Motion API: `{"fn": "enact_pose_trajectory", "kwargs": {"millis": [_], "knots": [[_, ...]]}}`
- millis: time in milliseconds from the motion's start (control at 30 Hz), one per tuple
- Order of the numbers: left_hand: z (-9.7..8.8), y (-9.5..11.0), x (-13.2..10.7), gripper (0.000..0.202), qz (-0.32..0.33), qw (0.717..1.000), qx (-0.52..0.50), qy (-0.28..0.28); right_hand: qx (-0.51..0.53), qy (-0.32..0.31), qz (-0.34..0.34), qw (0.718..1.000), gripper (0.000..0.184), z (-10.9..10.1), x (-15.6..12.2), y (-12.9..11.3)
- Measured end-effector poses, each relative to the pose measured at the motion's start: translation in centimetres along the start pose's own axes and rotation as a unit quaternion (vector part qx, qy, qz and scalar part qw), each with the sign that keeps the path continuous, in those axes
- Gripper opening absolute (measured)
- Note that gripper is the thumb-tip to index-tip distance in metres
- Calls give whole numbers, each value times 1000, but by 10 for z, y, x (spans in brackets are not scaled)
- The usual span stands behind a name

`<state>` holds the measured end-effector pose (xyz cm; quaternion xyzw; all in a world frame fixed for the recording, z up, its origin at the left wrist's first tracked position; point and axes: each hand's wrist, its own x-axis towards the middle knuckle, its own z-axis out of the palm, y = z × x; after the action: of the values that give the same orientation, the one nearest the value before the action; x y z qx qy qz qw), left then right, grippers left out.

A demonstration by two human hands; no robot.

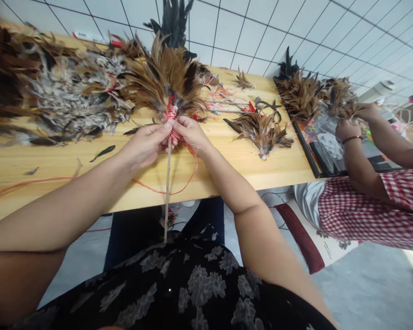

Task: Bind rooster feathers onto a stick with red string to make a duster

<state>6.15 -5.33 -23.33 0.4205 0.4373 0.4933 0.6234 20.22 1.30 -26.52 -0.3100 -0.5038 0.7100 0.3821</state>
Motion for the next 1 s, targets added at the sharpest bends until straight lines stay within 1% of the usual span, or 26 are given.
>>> {"fn": "enact_pose_trajectory", "kwargs": {"millis": [167, 300, 367, 433, 467, 533, 600, 667, 733, 767, 833, 900, 1000], "knots": [[-3, -3, 3, 32, 16, 999, 40, 10, 5, 28, 8, 1000, 45, 4, 0, 0], [-8, -3, 6, 30, 53, 991, 123, 31, 25, 52, -4, 998, 36, 4, -1, -2], [-9, -1, 5, 26, 77, 984, 149, 52, 32, 74, -16, 997, 32, 1, -3, -8], [-8, 4, 4, 22, 88, 987, 116, 67, 42, 97, -27, 994, 28, -1, -5, -15], [-7, 7, 2, 23, 84, 991, 79, 69, 50, 106, -31, 993, 27, -2, -6, -19], [-5, 11, 0, 28, 54, 997, 8, 60, 72, 122, -34, 989, 27, -3, -9, -26], [-4, 12, -1, 33, 4, 999, -17, 29, 100, 135, -32, 985, 33, -2, -11, -31], [-5, 8, 0, 34, -46, 999, -15, -15, 127, 145, -34, 981, 38, -1, -13, -35], [-8, 2, 1, 31, -78, 996, -20, -48, 145, 156, -39, 976, 38, -1, -15, -39], [-10, -1, 2, 27, -85, 994, -31, -56, 151, 163, -41, 974, 38, -1, -15, -41], [-13, -3, 4, 20, -86, 993, -66, -52, 156, 178, -48, 970, 38, -3, -16, -45], [-16, -2, 4, 15, -78, 990, -108, -40, 156, 192, -51, 968, 39, -5, -17, -48], [-16, 7, 4, 20, -69, 984, -162, 2, 162, 213, -62, 961, 38, -9, -16, -52]]}}
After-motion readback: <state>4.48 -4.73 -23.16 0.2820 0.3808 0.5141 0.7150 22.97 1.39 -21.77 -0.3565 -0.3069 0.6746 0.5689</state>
